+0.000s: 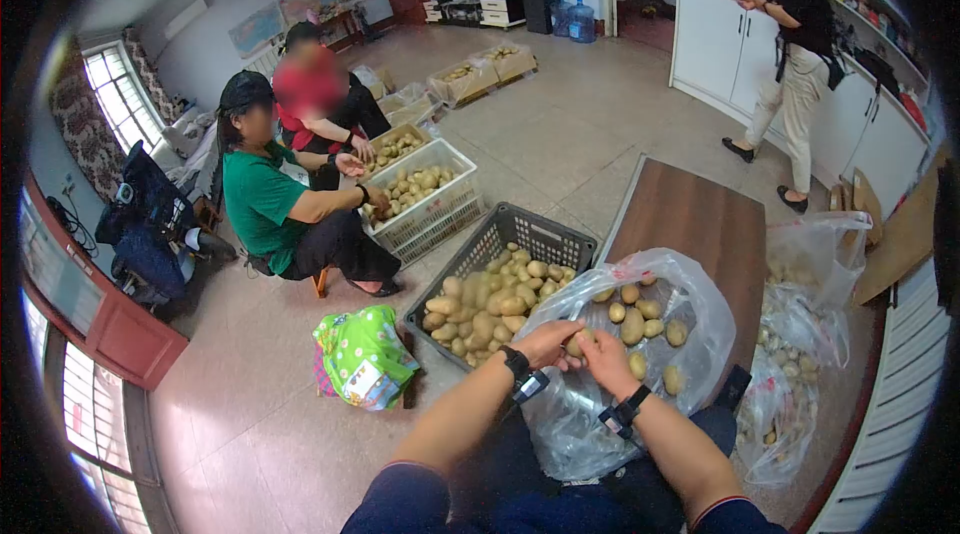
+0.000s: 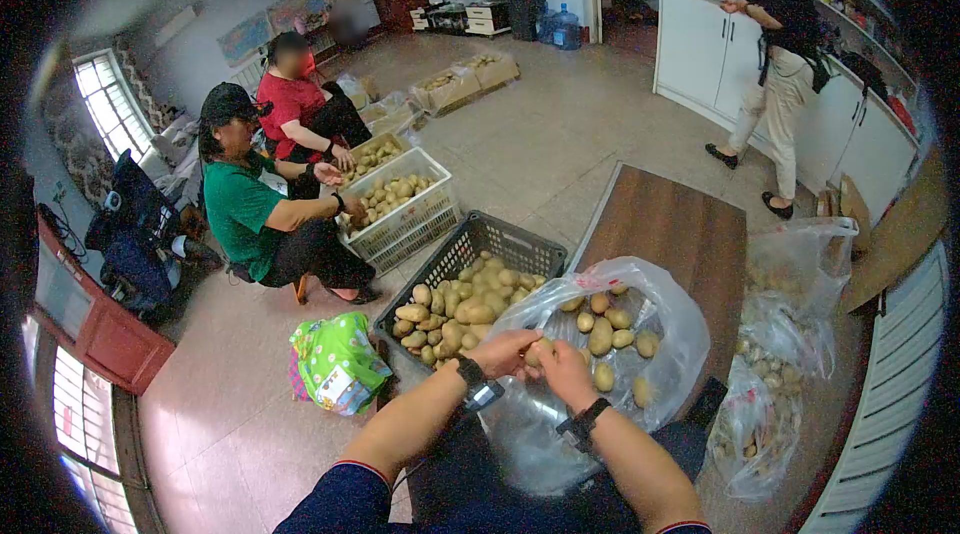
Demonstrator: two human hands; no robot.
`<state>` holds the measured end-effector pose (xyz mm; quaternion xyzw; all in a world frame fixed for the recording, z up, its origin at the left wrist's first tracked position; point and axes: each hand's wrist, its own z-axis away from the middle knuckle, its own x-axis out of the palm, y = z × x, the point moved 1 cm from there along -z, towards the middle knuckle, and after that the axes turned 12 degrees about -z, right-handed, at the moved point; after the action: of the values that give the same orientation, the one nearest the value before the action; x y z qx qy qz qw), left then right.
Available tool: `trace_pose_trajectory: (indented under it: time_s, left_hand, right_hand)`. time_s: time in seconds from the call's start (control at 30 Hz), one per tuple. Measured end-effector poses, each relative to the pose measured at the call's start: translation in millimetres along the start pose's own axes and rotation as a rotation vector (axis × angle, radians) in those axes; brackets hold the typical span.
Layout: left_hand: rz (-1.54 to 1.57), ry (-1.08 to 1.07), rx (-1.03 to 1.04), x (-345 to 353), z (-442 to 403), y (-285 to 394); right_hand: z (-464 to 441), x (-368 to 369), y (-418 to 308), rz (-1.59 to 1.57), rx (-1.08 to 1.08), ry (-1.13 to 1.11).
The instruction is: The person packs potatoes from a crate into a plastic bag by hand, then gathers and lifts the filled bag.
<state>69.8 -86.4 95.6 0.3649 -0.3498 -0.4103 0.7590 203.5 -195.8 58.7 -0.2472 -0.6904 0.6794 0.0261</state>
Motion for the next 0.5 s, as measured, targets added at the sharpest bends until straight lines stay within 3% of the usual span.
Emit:
trace_pose_trajectory:
  time_s: [0.1,0.23,0.3,0.37,0.43,0.5]
  left_hand:
    - [0.009,-0.001,-0.002,-7,-5,-7]
    - [-0.009,0.037,0.008,-13,-4,-5]
    - [0.104,0.104,0.07,-20,-4,-5]
    - [0.139,0.152,0.105,-27,5,-1]
    - [0.386,0.221,0.166,-44,5,-6]
    - [0.478,0.252,0.177,-64,0,-19]
  right_hand:
    - [4,-6,-26,0.202,-0.028,-0.013]
    - [8,-19,-9,0.139,-0.094,0.046]
    - [14,-34,-7,0.136,-0.043,0.146]
    - [16,-55,17,0.272,-0.106,0.201]
    - [19,-78,34,0.558,0.008,0.278]
    - [21,-93,38,0.618,0.049,0.333]
